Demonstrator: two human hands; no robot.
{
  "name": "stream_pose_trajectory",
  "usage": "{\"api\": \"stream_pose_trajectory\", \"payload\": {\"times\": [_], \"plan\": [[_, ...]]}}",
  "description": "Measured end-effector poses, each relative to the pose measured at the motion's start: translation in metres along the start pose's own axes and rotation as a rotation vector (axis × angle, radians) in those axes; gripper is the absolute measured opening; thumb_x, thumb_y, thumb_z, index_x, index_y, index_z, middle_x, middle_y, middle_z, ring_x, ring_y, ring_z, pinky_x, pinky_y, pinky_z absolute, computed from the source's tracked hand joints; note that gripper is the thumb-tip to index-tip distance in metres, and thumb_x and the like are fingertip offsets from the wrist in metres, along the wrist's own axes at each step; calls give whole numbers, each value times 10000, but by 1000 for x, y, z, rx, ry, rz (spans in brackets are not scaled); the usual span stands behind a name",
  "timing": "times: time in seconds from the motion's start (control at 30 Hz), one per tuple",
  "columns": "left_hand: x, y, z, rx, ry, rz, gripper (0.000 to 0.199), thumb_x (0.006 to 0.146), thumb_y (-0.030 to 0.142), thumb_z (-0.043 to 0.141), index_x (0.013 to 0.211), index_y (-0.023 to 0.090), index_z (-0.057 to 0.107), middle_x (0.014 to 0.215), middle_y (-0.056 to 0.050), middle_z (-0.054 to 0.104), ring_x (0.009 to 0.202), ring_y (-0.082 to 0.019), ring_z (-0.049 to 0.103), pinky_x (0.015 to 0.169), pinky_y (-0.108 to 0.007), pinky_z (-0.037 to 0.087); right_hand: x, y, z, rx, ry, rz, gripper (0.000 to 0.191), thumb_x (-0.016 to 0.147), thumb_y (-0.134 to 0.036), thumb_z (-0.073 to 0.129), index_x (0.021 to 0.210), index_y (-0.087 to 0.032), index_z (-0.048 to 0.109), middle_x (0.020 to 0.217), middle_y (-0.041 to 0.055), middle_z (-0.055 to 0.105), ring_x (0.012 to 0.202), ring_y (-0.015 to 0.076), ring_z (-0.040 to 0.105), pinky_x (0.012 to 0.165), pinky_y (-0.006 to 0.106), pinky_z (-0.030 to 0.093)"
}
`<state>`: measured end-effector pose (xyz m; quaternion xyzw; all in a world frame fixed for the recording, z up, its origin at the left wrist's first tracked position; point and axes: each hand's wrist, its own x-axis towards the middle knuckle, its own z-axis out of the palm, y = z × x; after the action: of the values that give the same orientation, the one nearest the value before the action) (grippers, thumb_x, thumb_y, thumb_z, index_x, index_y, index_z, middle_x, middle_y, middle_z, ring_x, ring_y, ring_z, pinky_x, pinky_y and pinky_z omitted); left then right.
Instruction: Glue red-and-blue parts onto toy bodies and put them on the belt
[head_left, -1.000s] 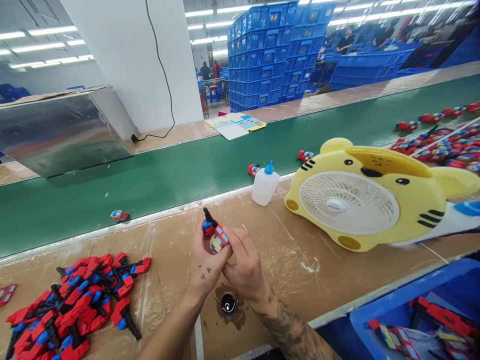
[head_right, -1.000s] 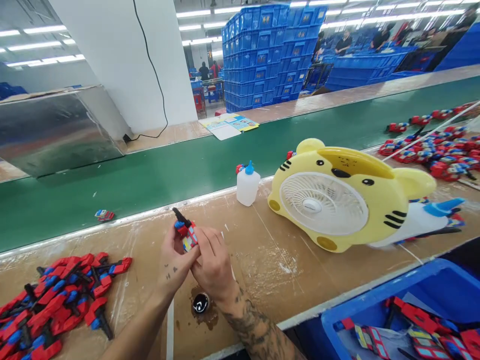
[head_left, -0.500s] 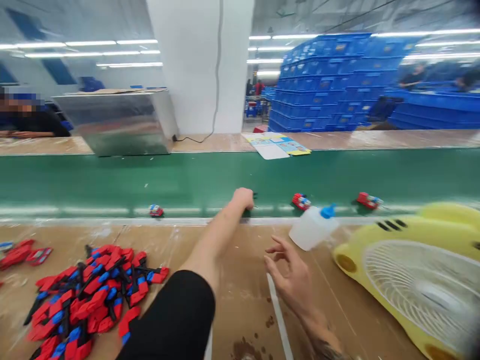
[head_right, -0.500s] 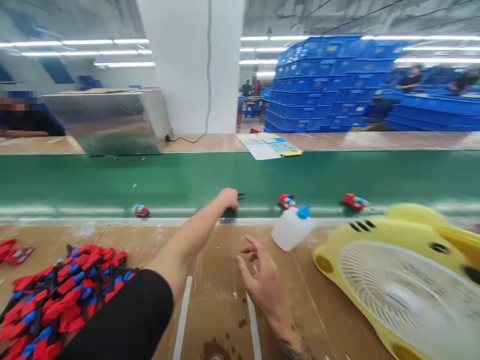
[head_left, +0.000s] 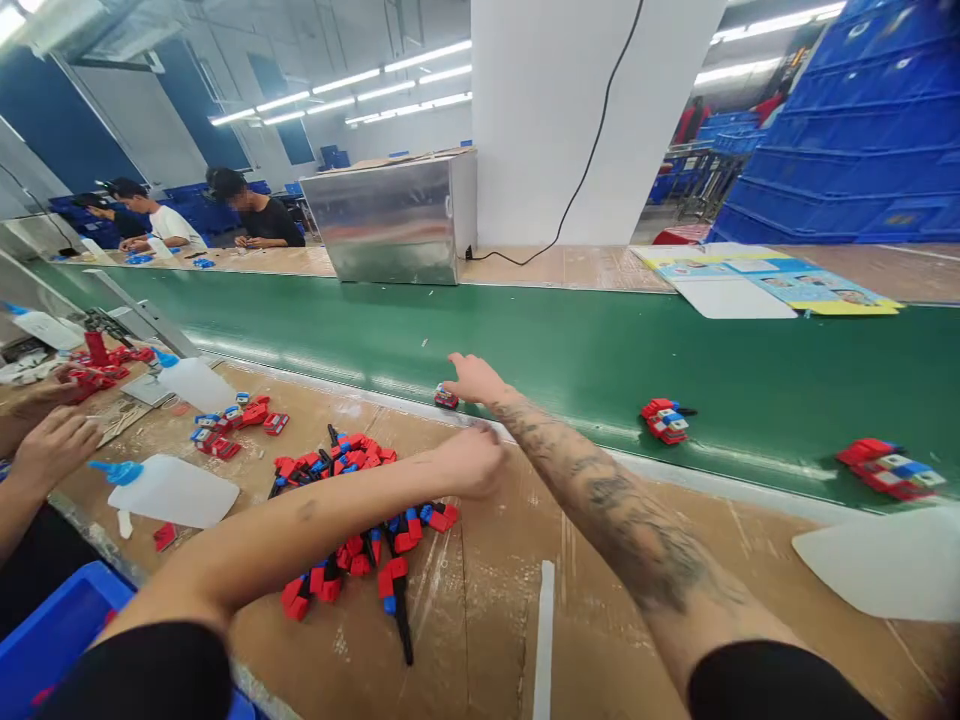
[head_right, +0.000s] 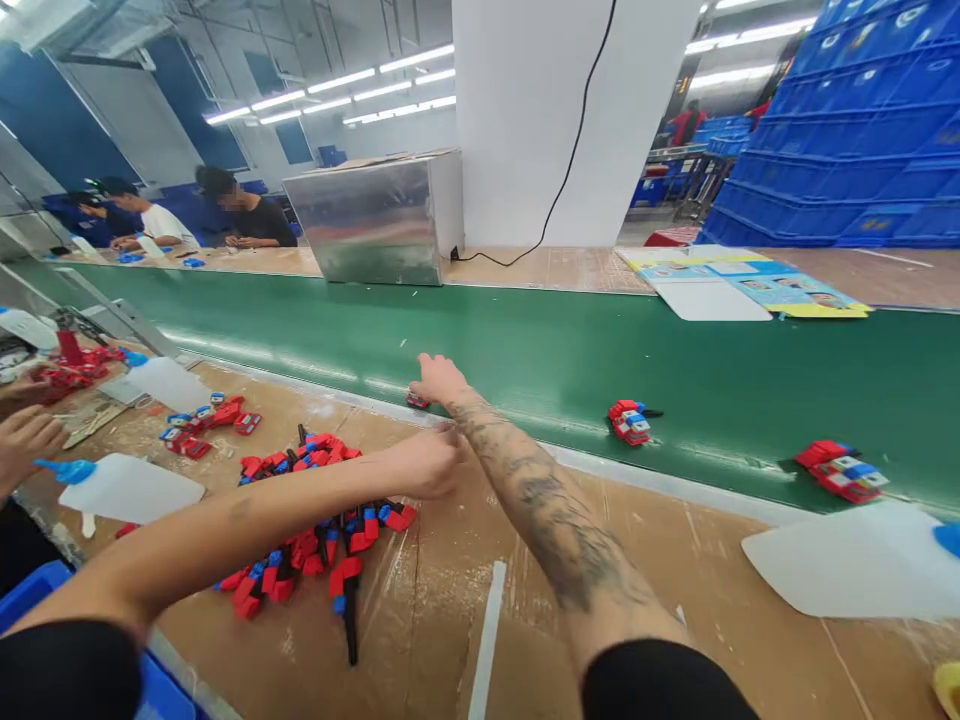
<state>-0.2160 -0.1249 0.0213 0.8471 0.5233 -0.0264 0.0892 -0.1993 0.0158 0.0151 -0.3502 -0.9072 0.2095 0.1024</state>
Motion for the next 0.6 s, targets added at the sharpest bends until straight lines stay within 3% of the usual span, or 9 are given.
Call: {"api": "stream_pose_trajectory", "payload": {"times": [0.07,0.13,0.2,0.27,0.4,0.5,0.6], "plan": [[-52,-19,3,33,-76,27,114,786,190,643,870,119,673,912,-164,675,904,-315,636,825,-422,495,13,-8,21,24,-34,23,406,929,-355,629,1276,-154,569,1290,140,593,1151,277,585,970,471,479],[-86,-28,10,55,-149,89,224,758,221,669,969,147,662,966,-149,683,905,-314,648,788,-402,510,17,-12,34,52,-66,25,323,956,-359,605,1215,-167,605,1260,100,608,1099,246,614,940,478,512],[-100,-29,21,78,-196,137,267,749,202,662,1012,154,646,984,-142,690,898,-308,665,762,-387,524,9,-12,36,87,-58,9,291,954,-338,613,1183,-158,625,1224,98,633,1078,238,629,936,468,518],[-98,-22,33,99,-203,151,218,750,162,631,967,145,641,942,-148,697,857,-308,681,727,-386,535,-11,-7,28,135,-8,-20,305,929,-292,641,1195,-143,631,1181,104,668,1073,232,638,954,434,503],[-80,-1,47,126,-154,187,243,697,138,648,938,155,618,897,-147,698,747,-313,690,623,-383,535,-97,12,-12,223,150,-87,361,867,-240,675,1218,-164,635,1161,77,704,1067,188,646,953,308,481],[-70,22,43,130,-82,220,322,675,71,617,980,173,590,922,-123,696,769,-280,692,638,-344,535,-187,21,-42,435,320,-226,326,831,-270,711,1141,-193,645,1195,88,684,1098,203,638,953,334,485],[-70,47,35,109,21,218,373,666,53,580,1014,181,542,971,-107,676,863,-261,670,718,-336,535,-269,19,-58,671,445,-334,289,814,-275,730,1079,-210,634,1186,110,679,1095,232,642,924,377,502]]}}
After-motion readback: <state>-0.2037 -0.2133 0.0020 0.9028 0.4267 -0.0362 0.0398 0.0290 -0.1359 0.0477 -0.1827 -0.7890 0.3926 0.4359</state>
